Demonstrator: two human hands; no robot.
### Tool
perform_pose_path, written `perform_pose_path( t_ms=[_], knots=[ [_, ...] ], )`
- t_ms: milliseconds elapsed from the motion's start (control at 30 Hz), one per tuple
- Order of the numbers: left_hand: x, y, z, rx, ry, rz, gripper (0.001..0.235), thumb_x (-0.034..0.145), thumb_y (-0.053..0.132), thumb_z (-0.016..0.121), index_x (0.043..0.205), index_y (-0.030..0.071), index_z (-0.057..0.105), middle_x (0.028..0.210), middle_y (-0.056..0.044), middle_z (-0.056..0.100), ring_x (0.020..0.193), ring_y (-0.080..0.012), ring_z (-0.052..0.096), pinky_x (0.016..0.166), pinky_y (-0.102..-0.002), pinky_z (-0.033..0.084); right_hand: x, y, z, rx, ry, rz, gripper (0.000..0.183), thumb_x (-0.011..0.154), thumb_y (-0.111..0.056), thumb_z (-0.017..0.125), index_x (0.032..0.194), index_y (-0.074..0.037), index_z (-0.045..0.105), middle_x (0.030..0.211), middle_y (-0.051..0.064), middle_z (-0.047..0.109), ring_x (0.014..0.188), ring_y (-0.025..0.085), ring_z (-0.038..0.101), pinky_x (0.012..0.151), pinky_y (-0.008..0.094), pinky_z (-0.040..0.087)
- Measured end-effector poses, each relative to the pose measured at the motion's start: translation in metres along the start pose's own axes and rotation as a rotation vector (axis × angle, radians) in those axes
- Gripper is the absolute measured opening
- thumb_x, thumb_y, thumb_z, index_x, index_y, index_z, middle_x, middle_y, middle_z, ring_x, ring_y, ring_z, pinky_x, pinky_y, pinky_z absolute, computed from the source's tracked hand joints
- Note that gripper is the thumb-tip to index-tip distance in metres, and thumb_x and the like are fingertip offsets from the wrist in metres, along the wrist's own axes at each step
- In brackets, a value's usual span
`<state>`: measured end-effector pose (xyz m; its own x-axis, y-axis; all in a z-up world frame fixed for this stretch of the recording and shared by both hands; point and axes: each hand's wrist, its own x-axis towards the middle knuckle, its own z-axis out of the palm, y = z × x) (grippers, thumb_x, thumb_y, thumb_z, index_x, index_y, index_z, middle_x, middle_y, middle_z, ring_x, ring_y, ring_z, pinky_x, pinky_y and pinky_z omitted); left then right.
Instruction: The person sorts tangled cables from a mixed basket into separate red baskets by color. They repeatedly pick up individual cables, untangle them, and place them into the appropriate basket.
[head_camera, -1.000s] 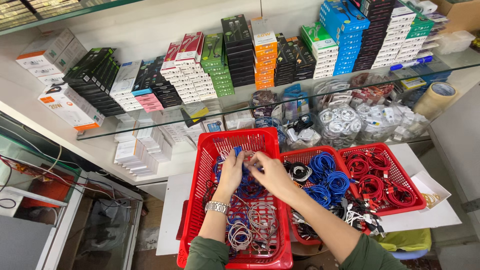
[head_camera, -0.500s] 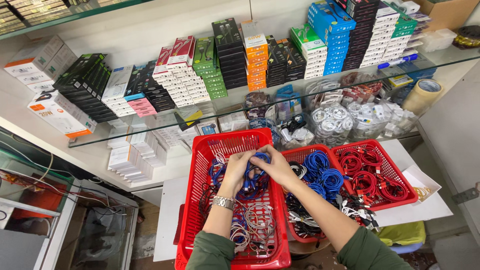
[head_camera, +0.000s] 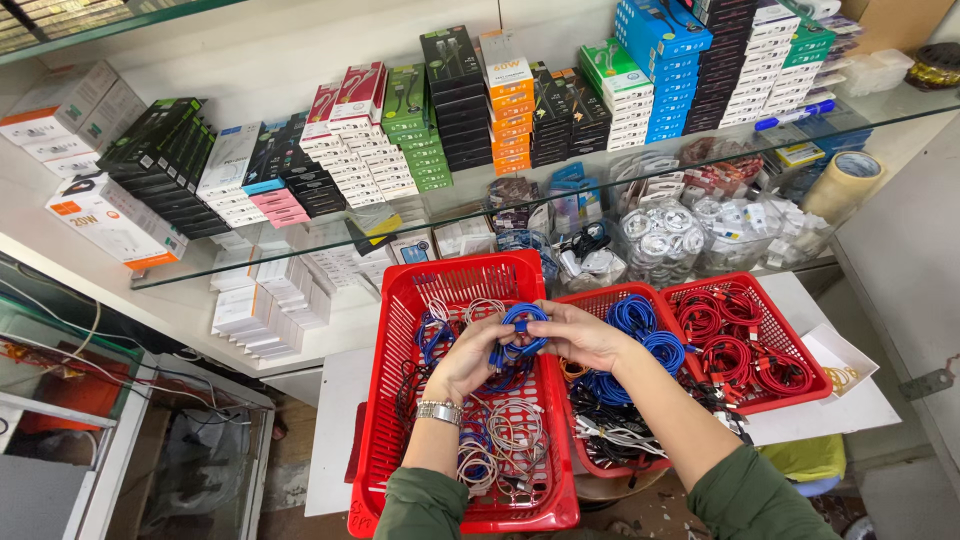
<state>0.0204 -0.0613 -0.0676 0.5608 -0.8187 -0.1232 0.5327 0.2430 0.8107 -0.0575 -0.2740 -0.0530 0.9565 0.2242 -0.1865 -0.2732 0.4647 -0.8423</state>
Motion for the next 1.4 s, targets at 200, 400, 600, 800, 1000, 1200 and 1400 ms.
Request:
perform_pose_path(
  t_ms=[200, 400, 600, 800, 1000, 1200, 1400],
  knots=[
    [0.021, -0.017, 0.007, 0.385, 0.163, 0.061, 0.024, 0.097, 0.011, 0.064, 0.120, 0.004, 0.060, 0.101, -0.005, 0.070, 0.092, -0.0119, 0.065, 0.085, -0.029, 0.054, 0.003, 0.019, -0.011, -0.494, 0.354, -0.114, 0.030, 0.090, -0.019, 0.074, 0.114, -0.003, 0.068, 0.100, 0.008, 0.076, 0.092, 0.017, 0.072, 0.081, 0.032, 0.056],
    [0.051, -0.061, 0.045, 1.061, 0.493, 0.467, 0.017, 0.097, 0.007, 0.062, 0.113, 0.003, 0.057, 0.098, -0.017, 0.073, 0.094, -0.0326, 0.071, 0.081, -0.043, 0.055, -0.022, 0.059, -0.011, -0.936, 0.700, -0.383, 0.035, 0.094, -0.022, 0.072, 0.121, -0.003, 0.066, 0.098, 0.010, 0.068, 0.081, 0.018, 0.065, 0.073, 0.033, 0.052],
    [0.087, -0.100, 0.094, 1.253, 0.480, 0.485, 0.021, 0.097, 0.006, 0.062, 0.116, 0.003, 0.054, 0.102, -0.023, 0.068, 0.098, -0.0411, 0.067, 0.081, -0.048, 0.052, -0.063, 0.018, -0.078, -0.698, 0.612, -0.214, 0.038, 0.089, -0.019, 0.072, 0.126, -0.010, 0.072, 0.097, 0.005, 0.075, 0.079, 0.011, 0.065, 0.069, 0.029, 0.055],
    [0.143, -0.126, 0.092, 0.623, 0.247, 0.081, 0.057, 0.097, 0.016, 0.067, 0.148, 0.010, 0.042, 0.121, -0.011, 0.065, 0.108, -0.0191, 0.068, 0.090, -0.034, 0.055, -0.090, -0.004, -0.164, -0.466, 0.641, -0.182, 0.034, 0.091, -0.014, 0.071, 0.124, -0.007, 0.075, 0.102, 0.003, 0.079, 0.079, 0.009, 0.067, 0.071, 0.025, 0.056],
    [0.179, -0.173, 0.061, 0.674, 0.336, -0.005, 0.046, 0.096, 0.015, 0.060, 0.140, 0.003, 0.060, 0.119, -0.018, 0.075, 0.100, -0.0228, 0.073, 0.086, -0.033, 0.058, -0.071, 0.003, -0.230, -0.593, 0.672, -0.066, 0.034, 0.090, -0.012, 0.071, 0.123, -0.009, 0.076, 0.102, 0.008, 0.079, 0.080, 0.014, 0.069, 0.072, 0.030, 0.057],
    [0.207, -0.243, 0.048, 1.203, 0.495, 0.163, 0.042, 0.091, 0.006, 0.057, 0.131, -0.006, 0.063, 0.128, -0.028, 0.066, 0.118, -0.0392, 0.063, 0.106, -0.042, 0.048, -0.031, 0.027, -0.264, -1.186, 0.675, -0.200, 0.037, 0.083, -0.007, 0.073, 0.120, -0.005, 0.070, 0.107, 0.021, 0.069, 0.092, 0.034, 0.071, 0.086, 0.042, 0.056],
    [0.217, -0.272, 0.049, 1.262, 0.467, 0.130, 0.051, 0.086, 0.006, 0.058, 0.135, -0.010, 0.053, 0.142, -0.030, 0.050, 0.130, -0.0435, 0.048, 0.111, -0.044, 0.039, -0.018, 0.060, -0.265, -1.614, 0.669, -0.399, 0.035, 0.078, 0.002, 0.063, 0.111, 0.000, 0.072, 0.109, 0.023, 0.066, 0.104, 0.042, 0.063, 0.093, 0.046, 0.051]
  ],
)
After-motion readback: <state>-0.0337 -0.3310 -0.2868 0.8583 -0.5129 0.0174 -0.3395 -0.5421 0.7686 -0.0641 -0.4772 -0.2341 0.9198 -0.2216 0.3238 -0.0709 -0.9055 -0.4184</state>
